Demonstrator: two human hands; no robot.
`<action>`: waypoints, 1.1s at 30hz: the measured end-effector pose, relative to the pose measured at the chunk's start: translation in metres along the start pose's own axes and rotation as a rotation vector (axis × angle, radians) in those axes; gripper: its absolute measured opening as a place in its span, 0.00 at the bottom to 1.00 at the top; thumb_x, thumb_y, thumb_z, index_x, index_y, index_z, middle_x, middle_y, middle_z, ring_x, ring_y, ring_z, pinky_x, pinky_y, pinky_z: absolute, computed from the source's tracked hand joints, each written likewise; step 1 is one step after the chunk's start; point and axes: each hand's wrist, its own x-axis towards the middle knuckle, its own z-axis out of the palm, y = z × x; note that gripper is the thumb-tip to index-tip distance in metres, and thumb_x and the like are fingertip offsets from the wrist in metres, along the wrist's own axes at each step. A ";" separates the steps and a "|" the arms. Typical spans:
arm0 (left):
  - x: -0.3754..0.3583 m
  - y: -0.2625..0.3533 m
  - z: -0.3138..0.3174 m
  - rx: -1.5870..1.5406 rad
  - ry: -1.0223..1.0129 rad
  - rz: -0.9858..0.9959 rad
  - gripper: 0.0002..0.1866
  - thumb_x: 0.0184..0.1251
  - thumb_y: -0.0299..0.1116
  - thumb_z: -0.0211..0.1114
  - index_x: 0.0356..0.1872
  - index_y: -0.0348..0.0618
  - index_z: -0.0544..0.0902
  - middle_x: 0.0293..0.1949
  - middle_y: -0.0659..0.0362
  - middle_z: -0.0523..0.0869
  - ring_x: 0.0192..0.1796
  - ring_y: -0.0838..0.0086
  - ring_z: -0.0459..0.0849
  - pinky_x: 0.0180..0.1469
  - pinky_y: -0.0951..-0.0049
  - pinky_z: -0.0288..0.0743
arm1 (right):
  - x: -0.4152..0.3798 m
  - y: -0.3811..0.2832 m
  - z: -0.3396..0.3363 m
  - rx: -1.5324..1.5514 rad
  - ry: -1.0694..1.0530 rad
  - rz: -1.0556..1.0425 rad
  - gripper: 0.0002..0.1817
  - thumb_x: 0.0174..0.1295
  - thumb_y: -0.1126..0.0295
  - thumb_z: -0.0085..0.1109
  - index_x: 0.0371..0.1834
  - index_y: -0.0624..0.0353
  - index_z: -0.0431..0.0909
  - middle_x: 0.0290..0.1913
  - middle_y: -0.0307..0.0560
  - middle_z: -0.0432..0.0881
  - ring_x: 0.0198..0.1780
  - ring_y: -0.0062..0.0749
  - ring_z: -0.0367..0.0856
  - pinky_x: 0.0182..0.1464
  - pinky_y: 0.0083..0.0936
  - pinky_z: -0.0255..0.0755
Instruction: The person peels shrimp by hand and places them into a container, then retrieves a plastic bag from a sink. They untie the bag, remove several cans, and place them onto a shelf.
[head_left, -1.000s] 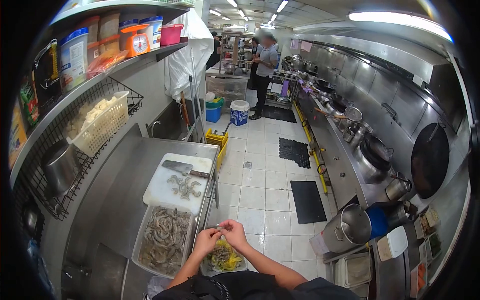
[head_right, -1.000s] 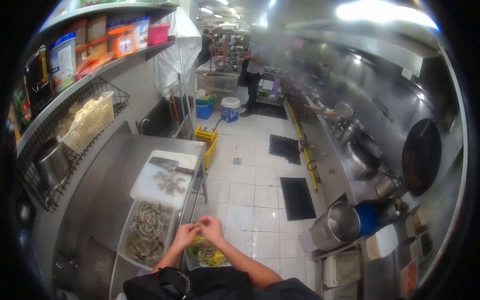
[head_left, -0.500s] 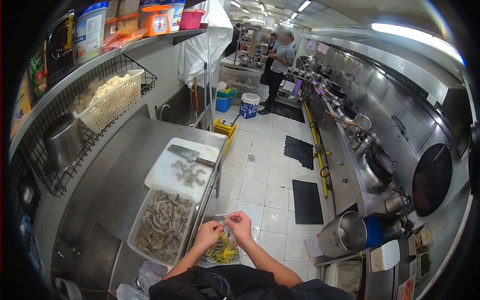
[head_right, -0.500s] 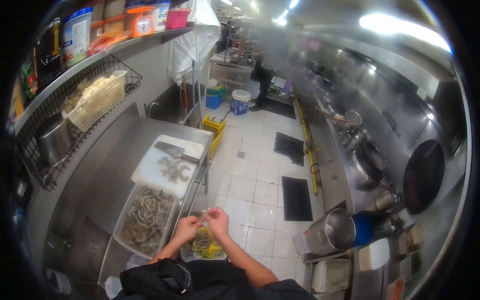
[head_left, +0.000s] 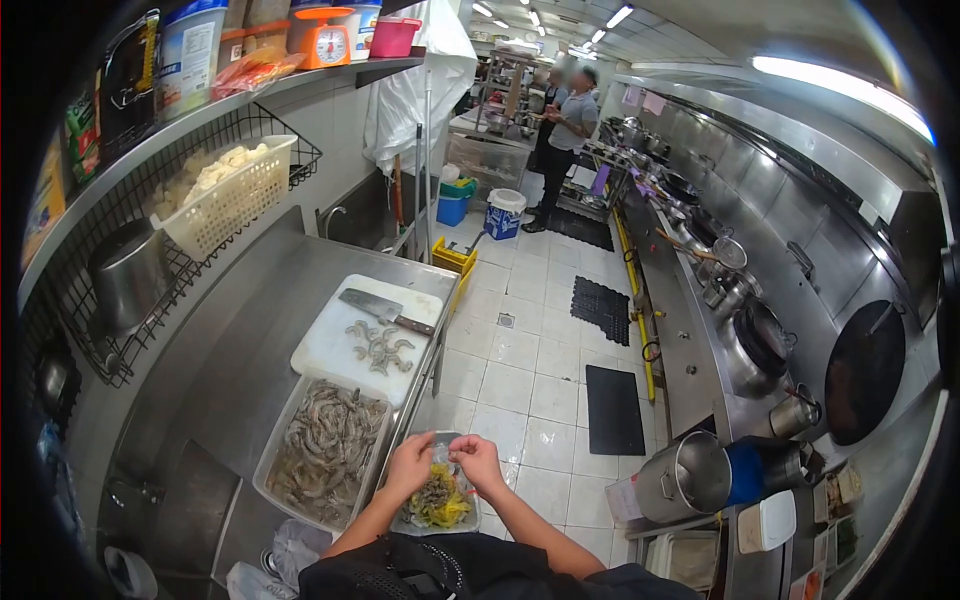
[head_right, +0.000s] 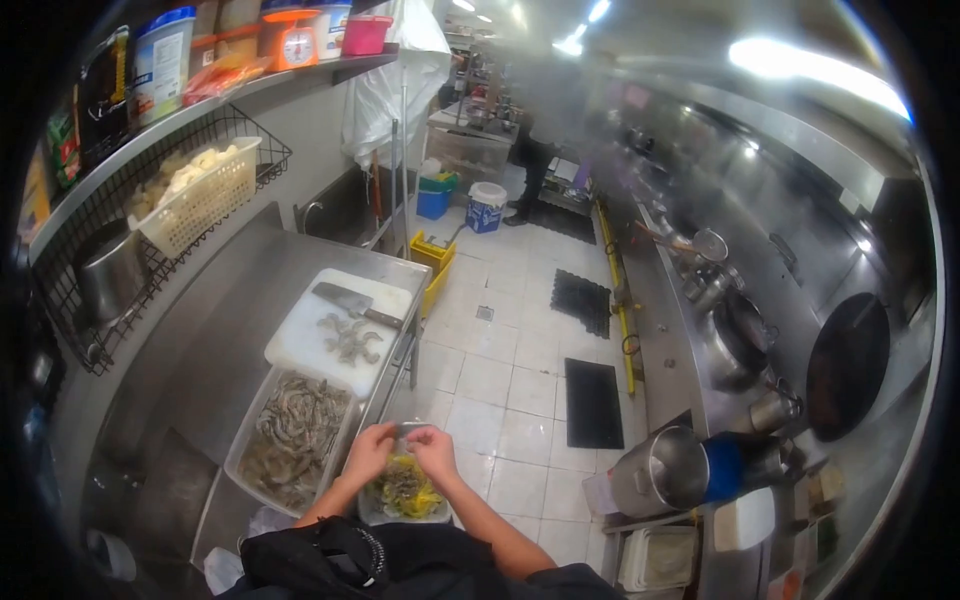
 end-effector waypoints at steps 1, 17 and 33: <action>0.001 0.006 0.003 -0.245 -0.003 0.022 0.19 0.66 0.25 0.66 0.58 0.35 0.85 0.49 0.46 0.87 0.50 0.54 0.87 0.54 0.62 0.80 | 0.001 0.005 0.000 0.039 -0.031 -0.017 0.09 0.61 0.86 0.62 0.43 0.67 0.82 0.38 0.43 0.87 0.40 0.26 0.86 0.47 0.25 0.82; -0.008 0.022 0.008 -0.508 0.048 -0.111 0.12 0.69 0.33 0.72 0.47 0.34 0.89 0.37 0.57 0.91 0.39 0.79 0.85 0.45 0.73 0.80 | -0.016 -0.047 0.007 -0.451 -0.025 -0.411 0.14 0.61 0.80 0.72 0.39 0.61 0.71 0.31 0.41 0.81 0.34 0.20 0.81 0.37 0.20 0.78; -0.006 0.040 -0.009 -0.449 -0.049 -0.346 0.08 0.67 0.29 0.73 0.41 0.34 0.90 0.37 0.58 0.91 0.38 0.77 0.87 0.44 0.74 0.81 | -0.024 -0.041 0.009 -0.510 -0.070 -0.538 0.11 0.64 0.81 0.66 0.44 0.63 0.72 0.34 0.52 0.85 0.36 0.37 0.88 0.37 0.30 0.82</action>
